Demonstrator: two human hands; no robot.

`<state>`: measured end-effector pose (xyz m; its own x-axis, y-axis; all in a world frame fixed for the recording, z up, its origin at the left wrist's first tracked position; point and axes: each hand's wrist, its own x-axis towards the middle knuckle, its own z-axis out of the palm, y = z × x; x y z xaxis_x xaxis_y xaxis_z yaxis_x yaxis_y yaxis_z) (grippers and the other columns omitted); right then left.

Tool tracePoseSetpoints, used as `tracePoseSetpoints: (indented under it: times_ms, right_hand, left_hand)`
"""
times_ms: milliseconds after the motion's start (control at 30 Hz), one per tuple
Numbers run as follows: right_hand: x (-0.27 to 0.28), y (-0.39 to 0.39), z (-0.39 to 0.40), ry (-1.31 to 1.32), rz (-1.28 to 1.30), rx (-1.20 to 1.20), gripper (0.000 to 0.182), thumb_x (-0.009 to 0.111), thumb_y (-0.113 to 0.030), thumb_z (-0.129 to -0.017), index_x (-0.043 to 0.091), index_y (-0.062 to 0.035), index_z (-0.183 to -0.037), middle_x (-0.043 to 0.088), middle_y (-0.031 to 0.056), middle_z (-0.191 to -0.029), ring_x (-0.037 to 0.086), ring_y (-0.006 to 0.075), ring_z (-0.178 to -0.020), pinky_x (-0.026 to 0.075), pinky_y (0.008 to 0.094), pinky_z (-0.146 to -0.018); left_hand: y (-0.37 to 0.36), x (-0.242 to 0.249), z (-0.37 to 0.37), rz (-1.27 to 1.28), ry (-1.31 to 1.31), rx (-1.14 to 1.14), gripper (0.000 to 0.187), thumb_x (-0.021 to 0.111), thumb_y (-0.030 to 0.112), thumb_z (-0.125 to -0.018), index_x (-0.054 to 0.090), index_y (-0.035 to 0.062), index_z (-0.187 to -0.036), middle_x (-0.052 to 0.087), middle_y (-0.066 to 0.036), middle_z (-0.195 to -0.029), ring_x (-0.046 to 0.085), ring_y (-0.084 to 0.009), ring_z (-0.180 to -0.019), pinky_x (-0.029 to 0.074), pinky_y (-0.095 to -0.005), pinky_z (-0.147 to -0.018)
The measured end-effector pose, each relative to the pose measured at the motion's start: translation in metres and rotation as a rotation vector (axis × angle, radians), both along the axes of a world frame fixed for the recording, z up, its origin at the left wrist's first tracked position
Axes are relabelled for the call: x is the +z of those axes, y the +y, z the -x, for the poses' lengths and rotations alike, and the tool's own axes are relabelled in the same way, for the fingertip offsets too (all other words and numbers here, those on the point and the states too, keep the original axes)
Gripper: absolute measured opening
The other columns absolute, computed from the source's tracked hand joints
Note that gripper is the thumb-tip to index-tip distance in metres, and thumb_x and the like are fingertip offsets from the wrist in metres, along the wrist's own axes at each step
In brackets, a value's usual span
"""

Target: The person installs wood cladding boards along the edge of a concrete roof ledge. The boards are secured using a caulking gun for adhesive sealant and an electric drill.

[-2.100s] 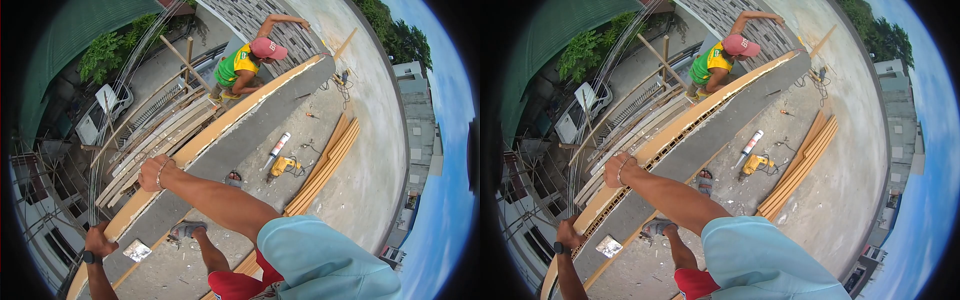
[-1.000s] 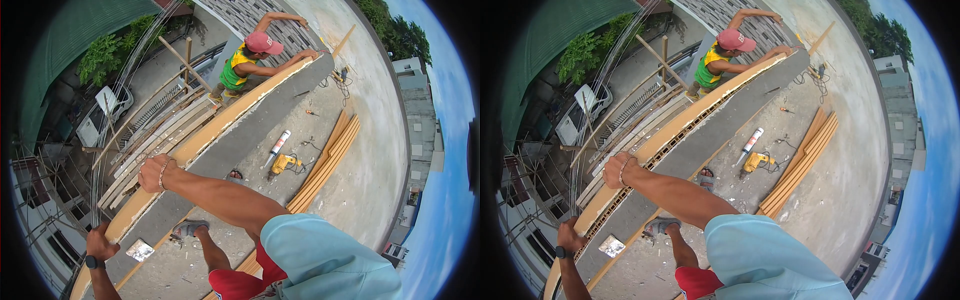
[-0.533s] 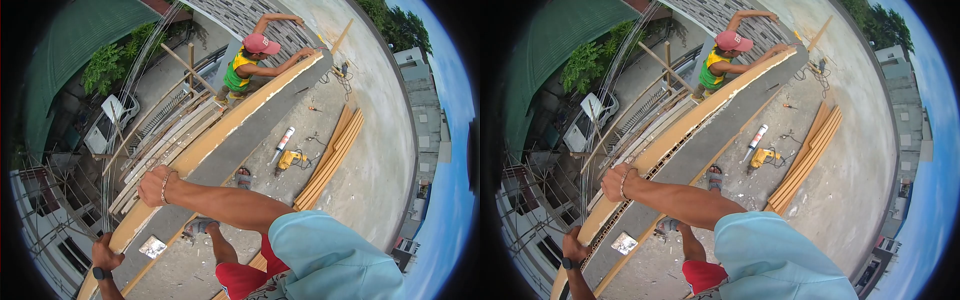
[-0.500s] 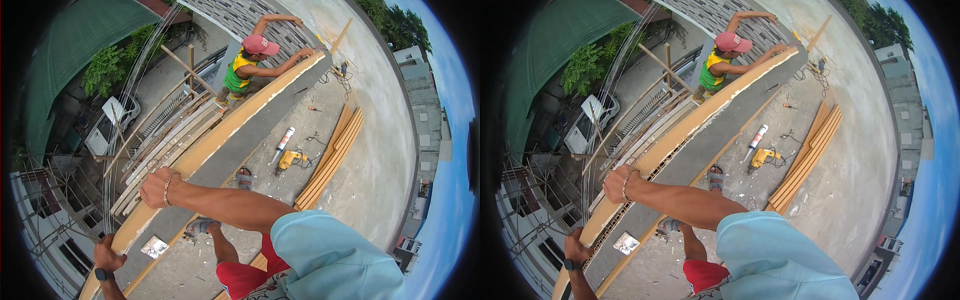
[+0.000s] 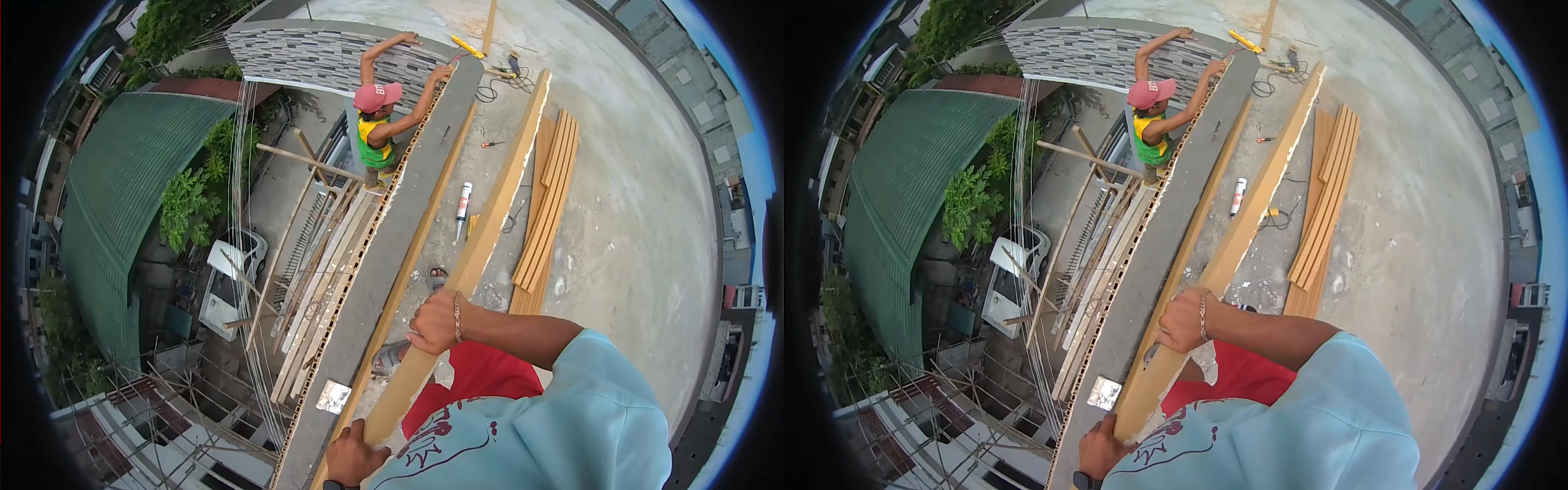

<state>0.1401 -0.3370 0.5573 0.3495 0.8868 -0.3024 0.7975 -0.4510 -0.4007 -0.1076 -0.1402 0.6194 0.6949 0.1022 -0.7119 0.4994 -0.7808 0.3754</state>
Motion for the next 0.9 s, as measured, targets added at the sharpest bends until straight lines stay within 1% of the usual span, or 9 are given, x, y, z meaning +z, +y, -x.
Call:
tracePoseSetpoints:
  times_ms: [33,100,200,400,533,600,700,833,900]
  right_hand:
    - [0.001,-0.02,0.002,-0.003,-0.02,-0.029,0.037,0.049,-0.035,-0.08,0.062,-0.0083,-0.057,0.058,0.0125,-0.054,0.06,0.0317,-0.053,0.049,0.0417,-0.051]
    - [0.002,-0.05,0.008,0.032,0.02,-0.023,0.036,0.049,-0.034,-0.079,0.063,-0.0085,-0.058,0.059,0.0129,-0.056,0.061,0.0314,-0.054,0.049,0.0418,-0.052]
    - [0.0,-0.081,0.012,0.067,0.023,-0.071,0.04,0.046,-0.035,-0.081,0.065,-0.0066,-0.06,0.061,0.0152,-0.058,0.062,0.0346,-0.058,0.05,0.0438,-0.056]
    - [-0.008,-0.124,0.015,0.109,-0.1,-0.117,0.036,0.047,-0.033,-0.079,0.065,-0.0067,-0.061,0.061,0.0151,-0.058,0.061,0.0359,-0.057,0.05,0.0442,-0.057]
    - [0.011,-0.169,0.015,0.152,-0.222,-0.167,0.037,0.046,-0.033,-0.08,0.064,-0.0056,-0.061,0.061,0.0155,-0.061,0.061,0.0361,-0.058,0.05,0.0439,-0.057]
    - [0.023,-0.197,0.007,0.218,-0.1,-0.164,0.039,0.044,-0.033,-0.082,0.068,-0.0037,-0.071,0.066,0.0166,-0.074,0.064,0.0371,-0.073,0.052,0.0466,-0.067]
    - [0.03,-0.234,-0.008,0.208,-0.092,-0.202,0.038,0.044,-0.033,-0.082,0.068,-0.0042,-0.072,0.066,0.0163,-0.075,0.064,0.037,-0.074,0.052,0.0461,-0.068]
    - [0.023,-0.263,-0.029,0.189,-0.114,-0.26,0.038,0.044,-0.033,-0.08,0.069,-0.0047,-0.074,0.067,0.0162,-0.076,0.065,0.0362,-0.075,0.052,0.0454,-0.068]
    - [0.015,-0.267,-0.042,0.117,-0.227,-0.274,0.036,0.045,-0.031,-0.079,0.067,-0.0051,-0.066,0.064,0.0163,-0.067,0.064,0.0359,-0.066,0.051,0.0462,-0.062]
  left_hand:
    - [-0.015,0.003,0.001,0.043,0.06,0.003,0.056,0.07,0.036,-0.065,0.052,0.0092,-0.111,0.063,-0.022,-0.084,0.061,-0.0421,-0.081,0.048,-0.0495,-0.071]
    - [-0.043,0.01,0.0,0.039,0.087,-0.05,0.051,0.066,0.043,-0.071,0.049,0.0088,-0.105,0.062,-0.02,-0.083,0.062,-0.041,-0.077,0.047,-0.0499,-0.066]
    - [-0.07,0.01,0.004,0.016,0.115,-0.047,0.047,0.06,0.046,-0.075,0.049,0.0109,-0.104,0.063,-0.021,-0.083,0.061,-0.0425,-0.08,0.045,-0.0511,-0.067]
    - [-0.112,0.032,-0.002,-0.143,0.125,-0.086,0.048,0.06,0.047,-0.075,0.049,0.0117,-0.105,0.063,-0.023,-0.084,0.06,-0.0439,-0.082,0.045,-0.0522,-0.068]
    - [-0.164,0.059,-0.012,-0.21,0.163,-0.084,0.049,0.059,0.048,-0.076,0.049,0.0118,-0.107,0.063,-0.025,-0.086,0.06,-0.045,-0.083,0.044,-0.0529,-0.069]
    - [-0.186,0.07,-0.02,-0.212,0.185,-0.102,0.049,0.059,0.048,-0.076,0.05,0.0117,-0.107,0.063,-0.026,-0.087,0.059,-0.0456,-0.084,0.044,-0.0532,-0.07]
    - [-0.214,0.065,-0.038,-0.134,0.146,-0.107,0.047,0.06,0.043,-0.077,0.052,0.0098,-0.11,0.063,-0.027,-0.087,0.059,-0.0467,-0.086,0.045,-0.0517,-0.07]
    - [-0.232,0.06,-0.067,-0.14,0.128,-0.205,0.047,0.062,0.04,-0.077,0.054,0.008,-0.11,0.063,-0.027,-0.085,0.06,-0.0457,-0.085,0.047,-0.0497,-0.069]
    - [-0.249,0.063,-0.09,-0.156,0.09,-0.196,0.048,0.065,0.039,-0.075,0.055,0.0067,-0.109,0.063,-0.026,-0.083,0.061,-0.0444,-0.084,0.048,-0.0483,-0.069]
